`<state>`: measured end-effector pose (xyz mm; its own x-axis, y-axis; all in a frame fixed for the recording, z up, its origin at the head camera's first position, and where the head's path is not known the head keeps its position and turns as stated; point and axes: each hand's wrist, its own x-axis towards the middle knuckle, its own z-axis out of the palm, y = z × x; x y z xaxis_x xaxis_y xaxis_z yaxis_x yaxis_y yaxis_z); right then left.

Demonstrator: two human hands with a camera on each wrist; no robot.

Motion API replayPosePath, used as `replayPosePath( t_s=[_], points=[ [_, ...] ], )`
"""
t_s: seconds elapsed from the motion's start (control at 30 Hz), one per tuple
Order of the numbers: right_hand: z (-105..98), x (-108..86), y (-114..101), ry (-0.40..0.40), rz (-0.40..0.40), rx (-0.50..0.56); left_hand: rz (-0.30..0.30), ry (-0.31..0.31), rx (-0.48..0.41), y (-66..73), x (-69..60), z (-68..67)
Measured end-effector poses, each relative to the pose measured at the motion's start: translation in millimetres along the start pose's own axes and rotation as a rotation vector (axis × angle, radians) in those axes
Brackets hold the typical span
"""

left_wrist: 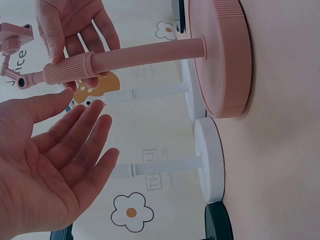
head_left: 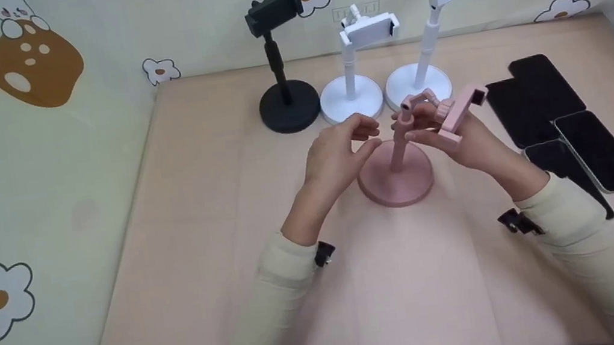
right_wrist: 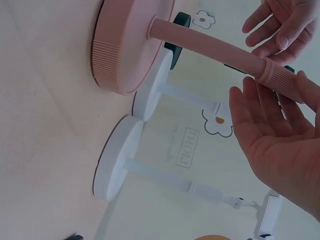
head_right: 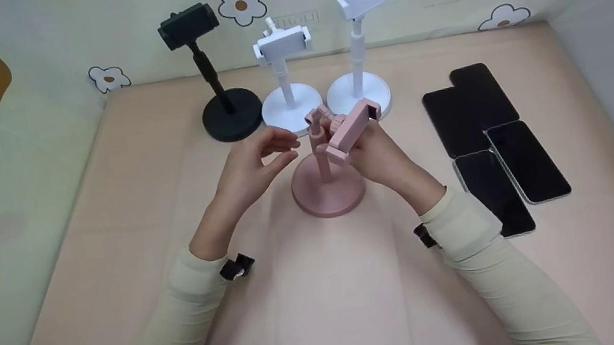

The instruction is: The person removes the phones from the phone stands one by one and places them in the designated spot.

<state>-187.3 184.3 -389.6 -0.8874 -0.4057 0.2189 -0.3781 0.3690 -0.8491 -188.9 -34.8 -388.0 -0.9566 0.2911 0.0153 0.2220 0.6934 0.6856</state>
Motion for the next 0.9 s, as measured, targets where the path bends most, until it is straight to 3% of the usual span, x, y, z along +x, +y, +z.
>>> replayPosePath(
  t_s=[0.2,0.43,0.63,0.77,0.9],
  points=[
    [-0.3,1.6,-0.2,0.025,-0.005,-0.077,0.014,0.004,-0.005,-0.7,-0.1,-1.7],
    [-11.3,1.4,2.2,0.085,0.08,-0.057,0.008,0.023,0.012,-2.7,-0.1,-3.6],
    [-33.3,-0.3,-0.9,0.137,0.137,-0.197,0.014,0.04,-0.001,-6.2,-0.8,-4.9],
    [-52.1,2.8,-3.2,0.192,0.141,-0.223,0.033,0.05,-0.014,-8.2,-1.2,-3.9],
    [-72.0,5.4,-2.6,0.23,0.201,-0.276,0.022,0.044,-0.024,-7.9,-0.6,-1.4]
  ],
)
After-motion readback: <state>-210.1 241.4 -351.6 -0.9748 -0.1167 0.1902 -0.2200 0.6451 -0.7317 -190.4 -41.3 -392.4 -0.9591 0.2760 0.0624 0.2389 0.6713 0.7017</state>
